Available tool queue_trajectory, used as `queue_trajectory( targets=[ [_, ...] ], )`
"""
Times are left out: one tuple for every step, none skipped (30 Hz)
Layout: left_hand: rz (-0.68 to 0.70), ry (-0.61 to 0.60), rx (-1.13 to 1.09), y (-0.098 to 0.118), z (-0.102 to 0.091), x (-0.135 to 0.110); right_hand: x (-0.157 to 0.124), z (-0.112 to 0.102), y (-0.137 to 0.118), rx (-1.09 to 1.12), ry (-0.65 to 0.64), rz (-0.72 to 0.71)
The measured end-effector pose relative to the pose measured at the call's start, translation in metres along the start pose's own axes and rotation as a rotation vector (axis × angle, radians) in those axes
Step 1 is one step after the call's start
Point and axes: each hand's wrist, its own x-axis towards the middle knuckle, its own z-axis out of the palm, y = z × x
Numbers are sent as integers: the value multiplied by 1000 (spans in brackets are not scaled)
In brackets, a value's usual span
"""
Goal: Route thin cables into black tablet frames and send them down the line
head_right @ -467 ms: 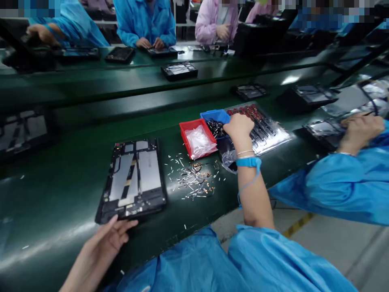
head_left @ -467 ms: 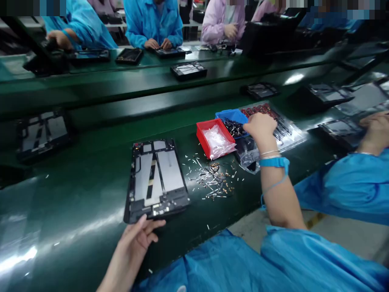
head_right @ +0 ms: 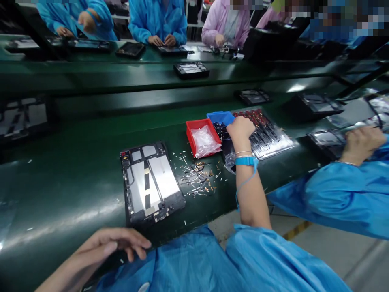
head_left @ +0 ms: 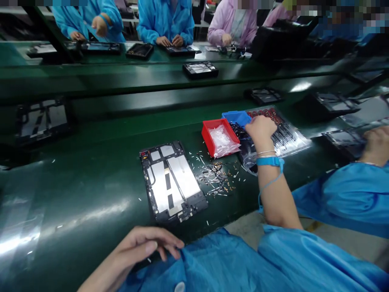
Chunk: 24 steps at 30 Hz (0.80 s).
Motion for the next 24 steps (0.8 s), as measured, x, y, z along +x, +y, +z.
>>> queue_trajectory(
  targets=[
    [38,56,51,10,-2,3,-1,-2,2,14,10,22],
    [71,116,101,19,-3,7,-3,-3,4,26,22,55],
    [99,172,148,27,-5,12,-5,-4,6,37,41,75],
    [122,213,188,35,-6,17,-7,-3,7,46,62,55],
    [140,236,219,41,-7,23,-9,-1,7,48,68,31],
    [157,246,240,47,-7,29,-11,1,8,45,59,12],
    [173,243,256,52,-8,36,-13,4,8,38,35,-3],
    [191,233,264,57,-8,43,-13,6,9,27,5,-10],
    [208,220,266,60,-8,49,-14,8,10,20,-12,-6],
    [220,208,267,64,-8,55,-13,8,11,16,-9,8],
    [228,197,270,66,-8,61,-12,7,12,14,11,18],
    [229,183,276,68,-7,66,-10,6,12,11,36,15],
    [225,170,282,69,-7,71,-8,4,11,7,54,-9],
    [221,161,288,71,-8,75,-5,3,10,0,55,-57],
    [220,155,293,72,-8,78,-2,2,7,-9,38,-120],
    [222,150,295,72,-9,81,2,2,4,-17,7,-187],
    [228,147,295,73,-9,83,6,3,0,-23,-30,-244],
    [234,148,295,74,-10,85,10,6,-5,-26,-67,-288],
    [238,150,296,74,-11,86,13,9,-10,-25,-97,-318],
    [238,154,300,74,-13,87,17,13,-14,-23,-117,-333],
    [237,159,304,74,-14,88,19,17,-18,-19,-131,-338],
    [236,164,307,74,-15,88,21,21,-21,-16,-142,-339],
    [236,169,309,73,-16,88,23,24,-23,-12,-146,-334],
    [238,170,307,73,-17,88,24,26,-24,-5,-143,-323]
  ],
)
